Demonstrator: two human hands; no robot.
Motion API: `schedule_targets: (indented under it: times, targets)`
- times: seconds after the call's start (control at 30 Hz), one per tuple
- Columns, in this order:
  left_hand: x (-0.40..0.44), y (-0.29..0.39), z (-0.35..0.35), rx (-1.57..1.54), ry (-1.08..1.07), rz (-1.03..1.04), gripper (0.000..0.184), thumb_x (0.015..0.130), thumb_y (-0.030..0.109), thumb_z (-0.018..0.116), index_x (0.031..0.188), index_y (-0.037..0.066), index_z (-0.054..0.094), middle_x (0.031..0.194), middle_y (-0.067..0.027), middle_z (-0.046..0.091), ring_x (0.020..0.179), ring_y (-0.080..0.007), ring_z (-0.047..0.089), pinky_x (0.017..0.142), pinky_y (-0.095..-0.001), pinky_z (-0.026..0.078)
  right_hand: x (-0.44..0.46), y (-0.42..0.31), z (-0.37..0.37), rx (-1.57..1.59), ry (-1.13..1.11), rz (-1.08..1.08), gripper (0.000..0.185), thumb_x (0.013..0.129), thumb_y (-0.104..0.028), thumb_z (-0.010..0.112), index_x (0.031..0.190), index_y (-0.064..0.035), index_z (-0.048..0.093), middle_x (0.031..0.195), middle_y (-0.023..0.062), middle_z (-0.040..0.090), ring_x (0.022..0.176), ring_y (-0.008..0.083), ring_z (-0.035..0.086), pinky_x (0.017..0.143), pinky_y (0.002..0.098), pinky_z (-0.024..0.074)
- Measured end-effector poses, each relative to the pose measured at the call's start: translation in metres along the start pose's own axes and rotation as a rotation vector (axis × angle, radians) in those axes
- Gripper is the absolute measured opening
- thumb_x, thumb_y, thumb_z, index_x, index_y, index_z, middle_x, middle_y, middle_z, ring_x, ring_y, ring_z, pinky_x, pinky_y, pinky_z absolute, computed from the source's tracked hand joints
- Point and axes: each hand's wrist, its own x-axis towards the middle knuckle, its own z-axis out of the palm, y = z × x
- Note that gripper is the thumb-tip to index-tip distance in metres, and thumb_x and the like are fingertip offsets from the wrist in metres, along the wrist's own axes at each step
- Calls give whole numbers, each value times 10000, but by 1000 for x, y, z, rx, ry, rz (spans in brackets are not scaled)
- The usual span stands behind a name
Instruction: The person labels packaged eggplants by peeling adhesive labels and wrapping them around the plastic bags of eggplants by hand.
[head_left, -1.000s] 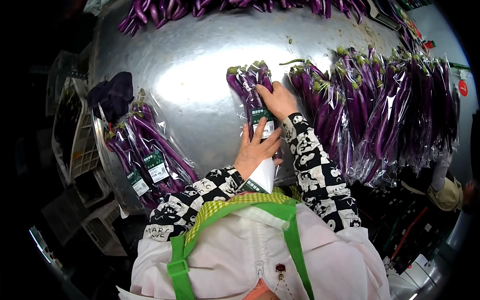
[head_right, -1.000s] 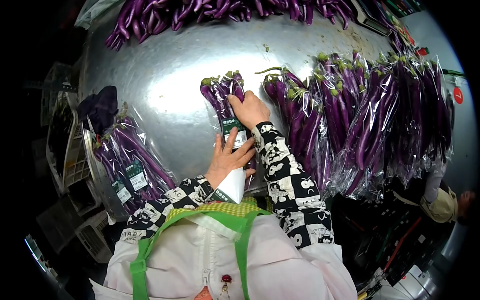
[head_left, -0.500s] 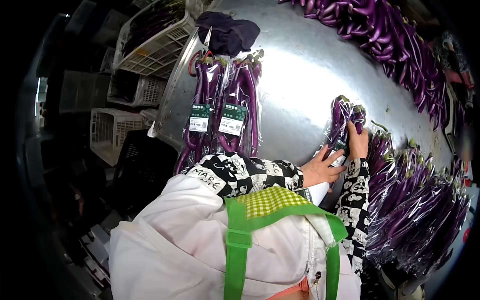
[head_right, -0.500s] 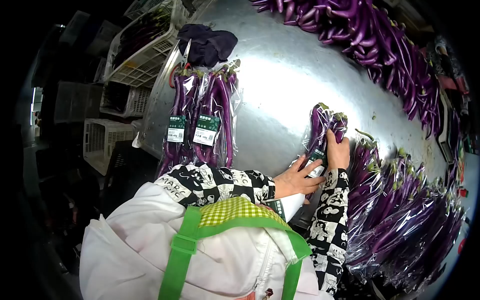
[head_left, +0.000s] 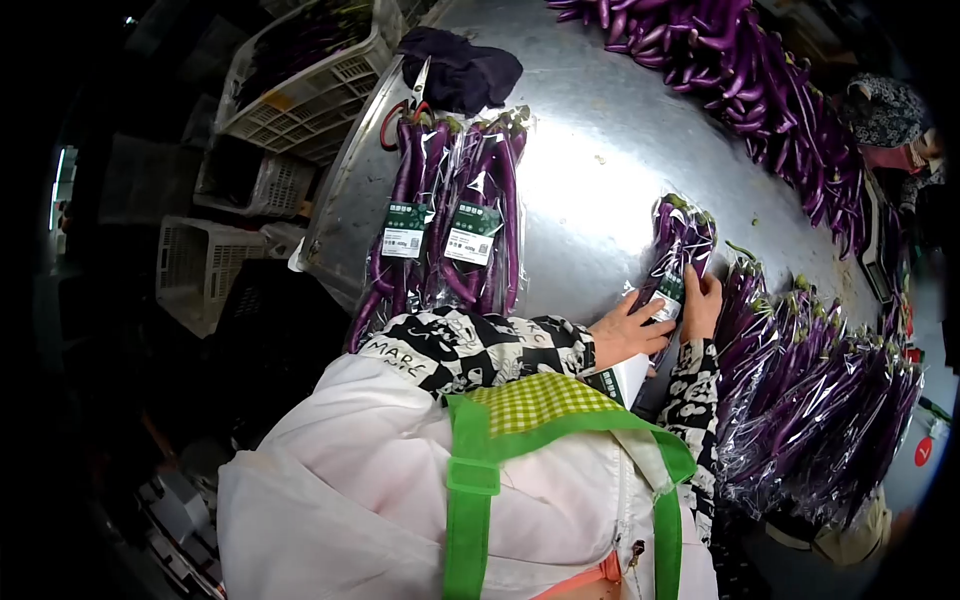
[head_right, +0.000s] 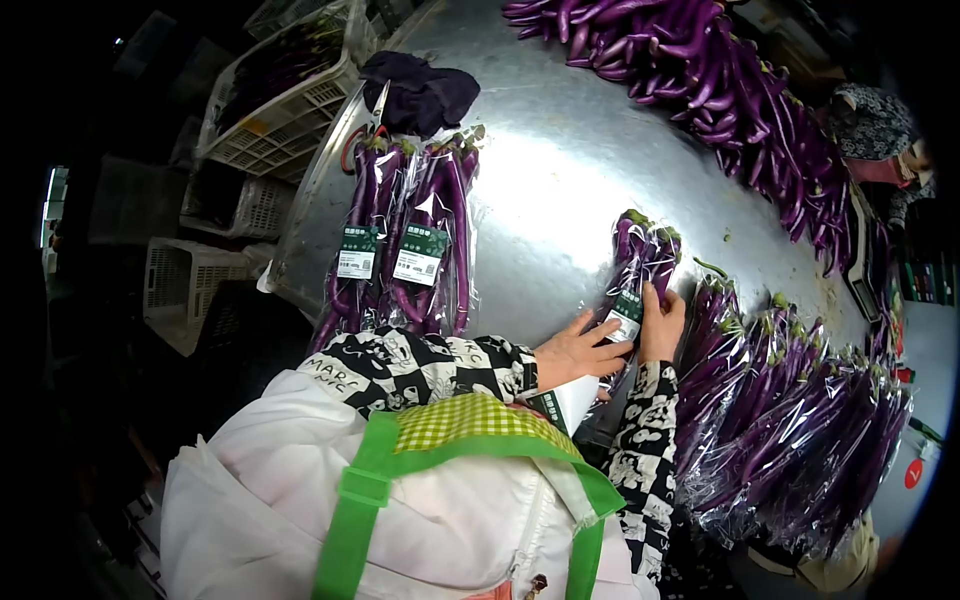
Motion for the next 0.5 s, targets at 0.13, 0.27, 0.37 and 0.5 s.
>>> schedule_targets:
  times: [0.13, 0.27, 0.37, 0.5]
  targets:
    - [-1, -2, -35, -341, 41, 36, 221, 828, 276, 565, 909, 79, 623, 1070, -78, 598, 1058, -263, 527, 842, -373, 424, -34, 22, -19, -179, 91, -129, 510, 825, -285, 698, 1136, 87, 540, 1061, 197, 574, 935, 259, 595, 820, 347, 475]
    - [-24, -7, -37, -620, 76, -226, 143, 767, 69, 640, 898, 47, 695, 1065, -205, 653, 1071, -343, 605, 901, -391, 485, -77, 36, -29, -343, 170, -302, 374, 810, -223, 702, 1058, 30, 580, 985, 182, 562, 863, 291, 576, 772, 380, 465]
    - [-24, -6, -38, -745, 110, -349, 136, 803, 29, 695, 929, -18, 674, 1004, -206, 672, 912, -221, 660, 772, -311, 525, -98, 35, -33, -79, 104, -181, 293, 830, -142, 685, 1039, 38, 585, 889, 148, 585, 713, 235, 586, 668, 332, 486]
    - [-18, -9, -39, -944, 21, -728, 140, 862, 30, 626, 985, -36, 645, 930, -116, 683, 737, -138, 650, 637, -248, 531, -110, 34, -28, -139, 68, -290, 250, 846, -115, 668, 1030, 36, 592, 830, 135, 606, 673, 219, 601, 627, 314, 489]
